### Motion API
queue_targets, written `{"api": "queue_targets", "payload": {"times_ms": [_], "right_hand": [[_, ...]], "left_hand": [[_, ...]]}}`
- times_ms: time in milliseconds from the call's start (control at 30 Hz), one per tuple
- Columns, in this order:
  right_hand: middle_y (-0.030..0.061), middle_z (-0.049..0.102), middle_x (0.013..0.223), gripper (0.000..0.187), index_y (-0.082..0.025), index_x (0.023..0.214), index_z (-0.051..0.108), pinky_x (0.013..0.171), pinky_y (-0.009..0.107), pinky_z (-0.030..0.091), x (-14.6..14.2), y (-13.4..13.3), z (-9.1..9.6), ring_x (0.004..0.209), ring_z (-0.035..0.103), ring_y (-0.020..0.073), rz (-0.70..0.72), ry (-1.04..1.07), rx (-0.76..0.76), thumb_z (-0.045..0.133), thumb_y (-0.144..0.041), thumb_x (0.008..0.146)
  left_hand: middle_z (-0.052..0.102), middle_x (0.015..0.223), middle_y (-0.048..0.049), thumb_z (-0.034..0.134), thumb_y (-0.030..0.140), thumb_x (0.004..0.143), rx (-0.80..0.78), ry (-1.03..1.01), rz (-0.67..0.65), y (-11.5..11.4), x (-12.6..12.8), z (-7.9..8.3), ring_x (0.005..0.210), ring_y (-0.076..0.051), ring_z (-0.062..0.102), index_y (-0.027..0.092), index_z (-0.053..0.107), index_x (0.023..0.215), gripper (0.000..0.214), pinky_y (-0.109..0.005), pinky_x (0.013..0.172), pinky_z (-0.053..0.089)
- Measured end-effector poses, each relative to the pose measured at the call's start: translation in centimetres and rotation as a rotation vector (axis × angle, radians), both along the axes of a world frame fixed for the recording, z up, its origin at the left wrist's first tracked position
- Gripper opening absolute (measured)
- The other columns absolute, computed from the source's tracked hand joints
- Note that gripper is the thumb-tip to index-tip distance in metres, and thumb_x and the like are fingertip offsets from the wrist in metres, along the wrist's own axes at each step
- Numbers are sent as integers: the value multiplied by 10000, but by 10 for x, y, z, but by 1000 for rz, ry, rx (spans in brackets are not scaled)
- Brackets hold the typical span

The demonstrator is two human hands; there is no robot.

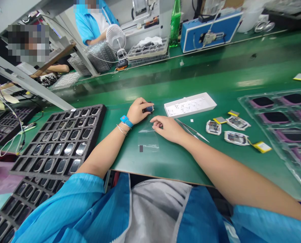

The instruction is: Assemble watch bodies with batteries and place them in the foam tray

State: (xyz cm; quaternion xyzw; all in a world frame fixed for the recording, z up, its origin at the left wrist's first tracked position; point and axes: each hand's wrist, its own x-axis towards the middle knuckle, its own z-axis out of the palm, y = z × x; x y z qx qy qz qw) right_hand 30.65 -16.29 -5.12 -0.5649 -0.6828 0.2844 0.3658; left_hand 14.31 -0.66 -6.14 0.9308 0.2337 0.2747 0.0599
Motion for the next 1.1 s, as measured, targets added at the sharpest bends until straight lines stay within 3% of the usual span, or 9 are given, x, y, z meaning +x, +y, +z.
{"api": "queue_targets", "payload": {"times_ms": [600,867,967,1100], "right_hand": [[56,751,901,234,-195,1017,707,837,362,608,1,0,1,802,706,194,0,-2,-11,573,-225,827],[57,754,903,226,-206,1002,694,832,375,611,0,0,2,801,708,197,-5,-2,-6,565,-249,822],[75,757,909,260,-198,1018,692,851,401,613,2,0,2,821,717,214,2,-9,-5,559,-294,816],[106,753,885,317,-207,993,696,846,471,616,5,-2,-2,826,732,269,-15,-44,-20,563,-435,818]], "left_hand": [[622,1069,-91,732,139,846,14,72,18,-1,0,3,1032,-223,589,206,743,1228,388,-389,933,513],[632,1081,-85,746,144,831,-57,43,33,-3,0,3,1049,-221,600,213,747,1215,390,-380,961,511],[644,1088,-78,767,146,817,-115,-74,143,2,-2,3,1058,-216,622,202,725,1247,436,-366,985,518],[649,1178,-121,760,111,816,-184,-295,477,39,-24,13,1110,-222,644,137,653,1330,526,-350,1038,515]]}}
